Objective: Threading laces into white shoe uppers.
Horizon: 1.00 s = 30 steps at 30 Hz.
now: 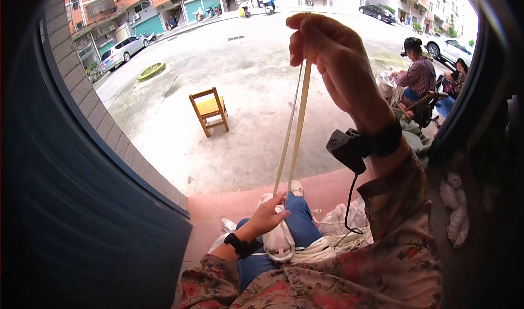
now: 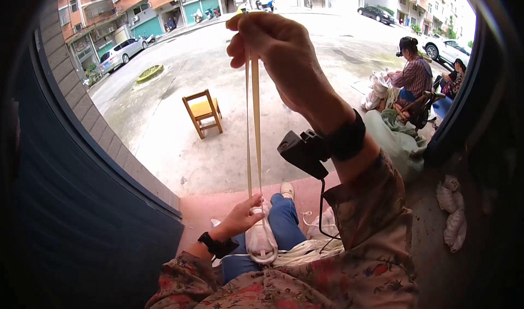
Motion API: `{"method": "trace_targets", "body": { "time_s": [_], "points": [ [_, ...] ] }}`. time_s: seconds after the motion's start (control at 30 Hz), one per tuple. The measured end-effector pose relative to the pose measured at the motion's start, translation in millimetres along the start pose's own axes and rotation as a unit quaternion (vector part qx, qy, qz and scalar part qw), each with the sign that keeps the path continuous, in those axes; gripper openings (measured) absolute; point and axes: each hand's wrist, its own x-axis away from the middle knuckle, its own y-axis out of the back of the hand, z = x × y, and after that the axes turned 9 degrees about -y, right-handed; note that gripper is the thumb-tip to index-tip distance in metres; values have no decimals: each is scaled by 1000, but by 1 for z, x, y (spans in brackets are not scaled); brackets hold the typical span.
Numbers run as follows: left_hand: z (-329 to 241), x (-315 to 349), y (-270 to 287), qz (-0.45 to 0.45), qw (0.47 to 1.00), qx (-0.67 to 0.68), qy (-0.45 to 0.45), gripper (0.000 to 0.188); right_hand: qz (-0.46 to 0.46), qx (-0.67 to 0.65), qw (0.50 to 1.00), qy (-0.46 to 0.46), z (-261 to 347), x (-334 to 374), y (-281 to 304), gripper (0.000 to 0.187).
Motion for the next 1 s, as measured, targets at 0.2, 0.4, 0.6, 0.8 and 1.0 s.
{"method": "trace_targets", "body": {
  "time_s": [0.2, 0.4, 0.6, 0.8, 1.0],
  "points": [
    [-58, -8, 42, 10, 970, 244, -19, 24, 83, -56, 995, 26, -26, 3, 27, 26],
    [5, 90, 174, -373, 859, 352, -2, 12, -9, -141, 985, -103, -101, 54, 194, 19],
    [50, 269, 297, -685, 621, 368, 94, 25, -443, -83, 857, -249, -174, 196, 363, 18],
    [102, 263, 246, -579, 669, 330, 328, 30, -226, 31, 875, -426, -265, 265, 239, 28],
    [123, 145, 62, -257, 819, 326, 396, 13, 154, 163, 870, -439, -307, 327, 40, 17]
  ]
}}
